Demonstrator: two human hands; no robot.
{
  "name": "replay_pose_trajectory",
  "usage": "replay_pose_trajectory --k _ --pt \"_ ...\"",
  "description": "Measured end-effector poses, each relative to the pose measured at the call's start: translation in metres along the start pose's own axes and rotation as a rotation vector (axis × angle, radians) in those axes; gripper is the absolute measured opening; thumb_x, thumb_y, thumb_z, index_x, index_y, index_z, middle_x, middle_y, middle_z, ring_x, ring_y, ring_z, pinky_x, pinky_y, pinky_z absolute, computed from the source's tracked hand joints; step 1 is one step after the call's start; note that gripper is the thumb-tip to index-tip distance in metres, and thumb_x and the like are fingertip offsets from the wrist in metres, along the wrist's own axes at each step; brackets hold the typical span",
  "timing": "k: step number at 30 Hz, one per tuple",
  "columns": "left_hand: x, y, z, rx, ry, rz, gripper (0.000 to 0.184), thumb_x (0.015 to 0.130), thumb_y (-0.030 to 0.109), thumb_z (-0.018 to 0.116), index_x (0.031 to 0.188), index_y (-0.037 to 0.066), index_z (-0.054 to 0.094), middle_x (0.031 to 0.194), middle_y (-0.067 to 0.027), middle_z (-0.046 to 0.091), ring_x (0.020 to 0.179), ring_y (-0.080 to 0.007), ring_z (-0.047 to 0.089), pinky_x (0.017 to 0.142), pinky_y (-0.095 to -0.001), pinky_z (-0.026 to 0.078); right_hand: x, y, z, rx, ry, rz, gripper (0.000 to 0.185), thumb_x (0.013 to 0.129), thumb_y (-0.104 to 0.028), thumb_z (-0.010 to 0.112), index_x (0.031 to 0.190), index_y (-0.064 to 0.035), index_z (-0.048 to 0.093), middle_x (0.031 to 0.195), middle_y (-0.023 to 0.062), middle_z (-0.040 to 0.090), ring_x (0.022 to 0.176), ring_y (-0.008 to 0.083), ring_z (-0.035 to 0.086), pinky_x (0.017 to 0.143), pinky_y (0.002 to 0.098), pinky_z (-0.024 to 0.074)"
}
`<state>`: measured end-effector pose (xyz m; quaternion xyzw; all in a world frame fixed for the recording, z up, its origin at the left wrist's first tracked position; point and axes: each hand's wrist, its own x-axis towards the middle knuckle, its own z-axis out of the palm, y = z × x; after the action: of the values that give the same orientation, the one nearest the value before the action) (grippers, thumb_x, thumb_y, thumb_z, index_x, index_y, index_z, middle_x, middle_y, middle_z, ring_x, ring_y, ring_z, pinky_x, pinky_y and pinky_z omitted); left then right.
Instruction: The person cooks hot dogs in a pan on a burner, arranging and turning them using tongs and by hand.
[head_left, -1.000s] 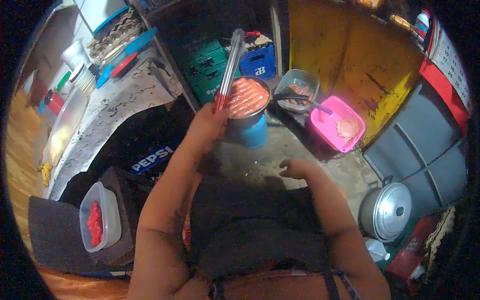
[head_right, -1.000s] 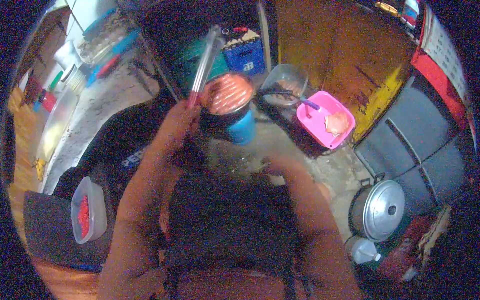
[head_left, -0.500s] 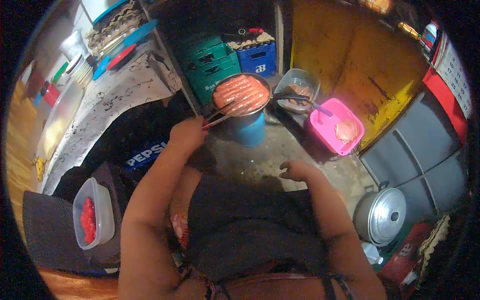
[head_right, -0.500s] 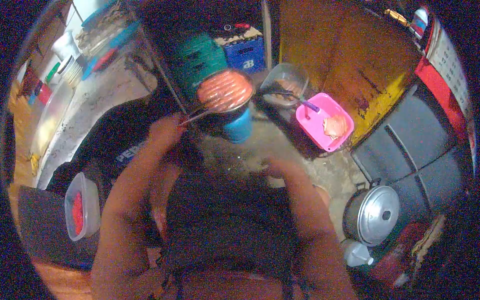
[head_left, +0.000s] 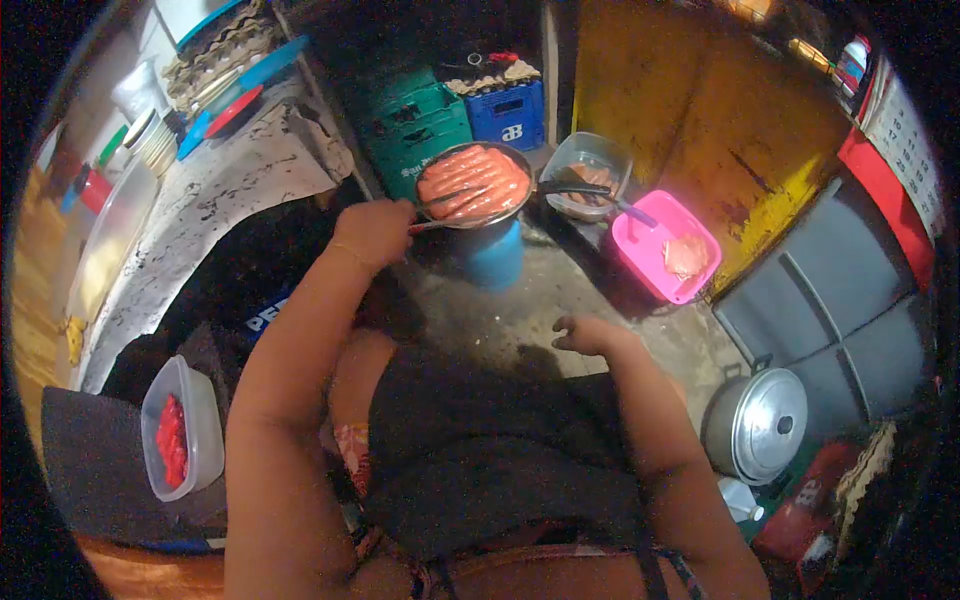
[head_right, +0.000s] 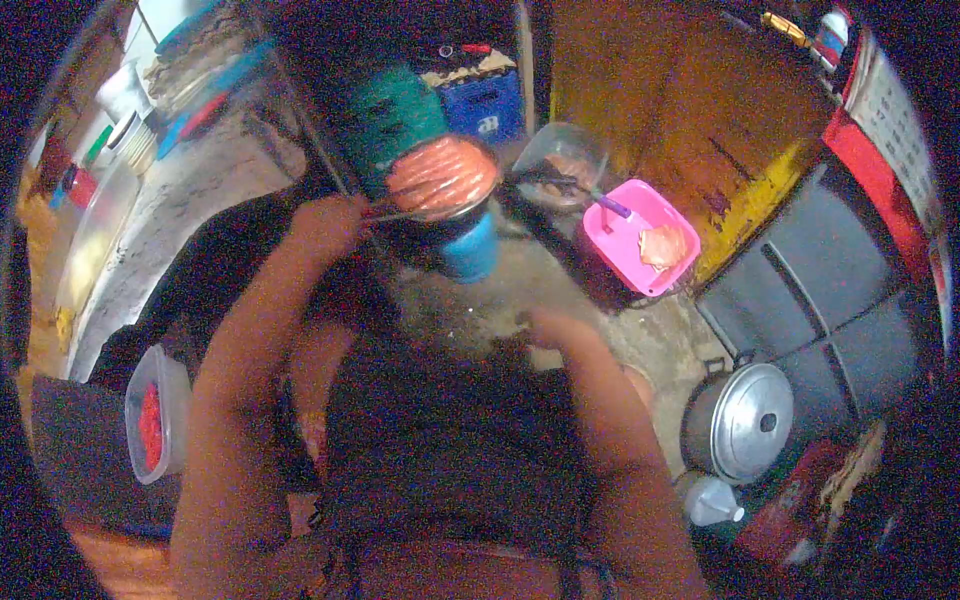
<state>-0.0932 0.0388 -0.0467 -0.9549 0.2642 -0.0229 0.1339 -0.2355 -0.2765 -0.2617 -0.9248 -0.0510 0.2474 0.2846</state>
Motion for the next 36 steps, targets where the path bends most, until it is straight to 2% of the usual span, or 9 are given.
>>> replay_pose_trajectory --k 5,8,14,17,21,29,36 --pt "0.003 0.001 -0.001 0.028 -0.012 -0.010 0.023 0.082 0.021 0.065 0.101 0.007 0.061 0.096 -0.0159 0.069 0.090 -0.0331 0.068 0.073 -0.0459 0.054 0.004 0.005 0.001 -0.076 0.016 -0.020 0.052 0.086 -0.039 0.063 0.127 -0.0082 0.059 0.122 0.0174 0.062 0.113 0.0346 0.059 0.096 0.0426 0.0453" --pt "0.004 0.007 0.010 0.029 0.050 -0.037 0.022 0.084 0.019 0.060 0.102 0.007 0.061 0.096 -0.0164 0.068 0.090 -0.0329 0.068 0.073 -0.0462 0.055 -0.001 -0.004 -0.007 -0.165 0.008 -0.010 0.050 0.086 -0.040 0.063 0.126 -0.0104 0.060 0.121 0.0171 0.063 0.112 0.0349 0.059 0.096 0.0428 0.0456" --pt "-0.003 0.010 0.015 -0.017 0.015 -0.077 0.020 0.088 0.016 0.052 0.104 0.007 0.059 0.097 -0.0140 0.068 0.091 -0.0338 0.068 0.073 -0.0475 0.055 -0.006 -0.008 -0.010 -0.200 0.021 -0.009 0.048 0.086 -0.041 0.063 0.124 -0.0122 0.061 0.121 0.0171 0.063 0.112 0.0346 0.059 0.095 0.0421 0.0460" --pt "-0.014 0.008 0.014 -0.017 0.079 -0.087 0.020 0.087 0.018 0.053 0.104 0.009 0.060 0.097 -0.0133 0.068 0.092 -0.0334 0.068 0.073 -0.0479 0.054 -0.004 -0.003 -0.006 -0.123 0.019 -0.010 0.049 0.086 -0.041 0.063 0.125 -0.0110 0.061 0.122 0.0172 0.063 0.113 0.0348 0.059 0.096 0.0421 0.0455" --pt "-0.023 0.007 0.010 -0.061 0.045 -0.090 0.019 0.087 0.020 0.054 0.102 0.011 0.061 0.094 -0.0138 0.069 0.090 -0.0327 0.068 0.073 -0.0475 0.053 -0.002 -0.003 -0.004 -0.056 0.008 0.019 0.051 0.086 -0.040 0.063 0.126 -0.0092 0.060 0.124 0.0174 0.062 0.114 0.0351 0.058 0.097 0.0425 0.0448" --pt "-0.031 0.007 0.015 -0.058 0.099 -0.083 0.018 0.086 0.022 0.056 0.100 0.011 0.062 0.091 -0.0150 0.069 0.088 -0.0347 0.067 0.074 -0.0474 0.053 -0.013 -0.016 -0.012 -0.055 -0.024 0.040 0.052 0.087 -0.039 0.062 0.127 -0.0076 0.058 0.121 0.0189 0.063 0.113 0.0359 0.058 0.097 0.0421 0.0448" --pt "-0.025 0.004 0.023 -0.090 0.044 -0.072 0.020 0.086 0.021 0.058 0.103 0.010 0.062 0.092 -0.0156 0.069 0.089 -0.0355 0.067 0.074 -0.0484 0.053 -0.003 -0.006 -0.005 -0.080 -0.002 0.002 0.051 0.087 -0.041 0.062 0.126 -0.0102 0.059 0.122 0.0184 0.062 0.112 0.0356 0.059 0.096 0.0424 0.0451"
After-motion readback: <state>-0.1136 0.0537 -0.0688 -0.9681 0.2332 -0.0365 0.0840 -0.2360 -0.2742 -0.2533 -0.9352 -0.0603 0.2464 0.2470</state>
